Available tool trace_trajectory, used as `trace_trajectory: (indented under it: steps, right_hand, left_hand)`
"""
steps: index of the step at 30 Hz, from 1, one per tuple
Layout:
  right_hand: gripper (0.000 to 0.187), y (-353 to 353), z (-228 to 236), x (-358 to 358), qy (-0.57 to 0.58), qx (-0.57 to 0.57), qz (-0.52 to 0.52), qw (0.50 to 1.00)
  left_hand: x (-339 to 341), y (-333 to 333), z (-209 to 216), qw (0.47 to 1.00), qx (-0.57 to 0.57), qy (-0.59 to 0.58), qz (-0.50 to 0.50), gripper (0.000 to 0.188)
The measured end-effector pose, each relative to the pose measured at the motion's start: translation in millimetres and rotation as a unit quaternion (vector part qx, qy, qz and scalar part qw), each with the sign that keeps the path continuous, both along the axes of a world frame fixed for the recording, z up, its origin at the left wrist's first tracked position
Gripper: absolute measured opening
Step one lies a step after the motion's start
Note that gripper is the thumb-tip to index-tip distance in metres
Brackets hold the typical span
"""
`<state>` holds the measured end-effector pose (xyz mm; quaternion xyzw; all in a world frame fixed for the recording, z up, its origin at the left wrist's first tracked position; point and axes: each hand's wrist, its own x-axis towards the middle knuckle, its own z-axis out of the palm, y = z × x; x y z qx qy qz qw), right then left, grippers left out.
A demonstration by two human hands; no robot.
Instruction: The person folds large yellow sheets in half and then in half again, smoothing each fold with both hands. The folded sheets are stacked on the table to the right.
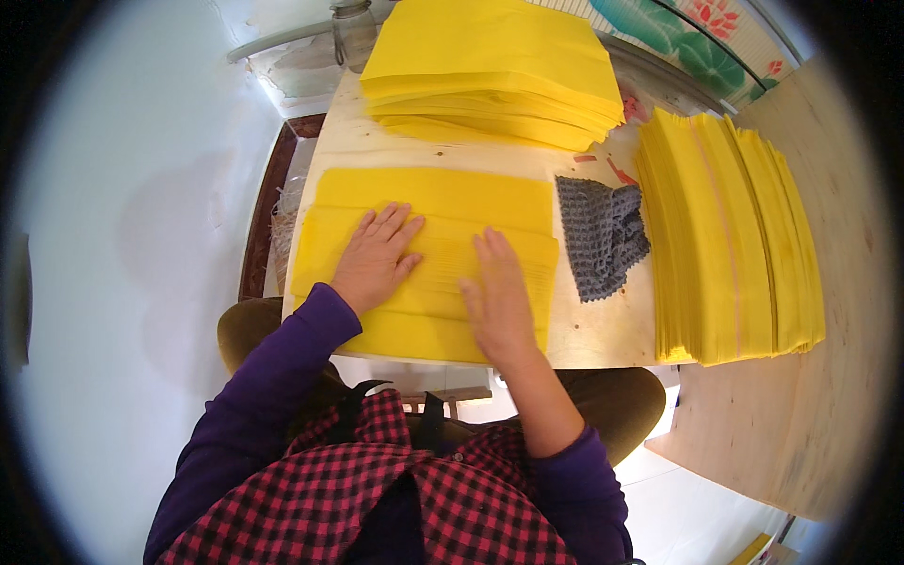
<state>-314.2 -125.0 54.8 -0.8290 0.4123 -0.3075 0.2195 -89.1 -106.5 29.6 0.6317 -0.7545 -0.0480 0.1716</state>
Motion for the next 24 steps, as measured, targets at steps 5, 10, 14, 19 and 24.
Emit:
trace_trajectory:
  steps: [5,10,14,19,24]
  right_hand:
    - [0.069,-0.5,-7.9,39.7,0.184,0.007,-0.001,0.983]
    - [0.076,-9.2,-18.9,32.6,0.279,0.019,-0.035,0.96]
    - [0.076,-10.0,-24.8,28.4,0.281,-0.001,-0.035,0.959]
    - [0.077,-11.0,-24.7,27.1,0.29,0.004,-0.035,0.956]
    - [0.076,-9.6,-24.0,28.2,0.29,-0.007,-0.038,0.956]
  left_hand:
    - [1.4,0.8,-1.4,1.0,-0.007,-0.004,-0.005,0.051]
    - [3.0,2.2,-4.3,1.0,-0.023,0.002,-0.005,0.051]
    - [3.3,2.0,-5.0,0.999,-0.03,0.014,-0.009,0.05]
    - [7.1,4.5,-0.7,1.0,0.02,0.018,0.0,0.055]
    - [15.6,16.2,2.4,0.999,0.032,0.008,0.032,0.058]
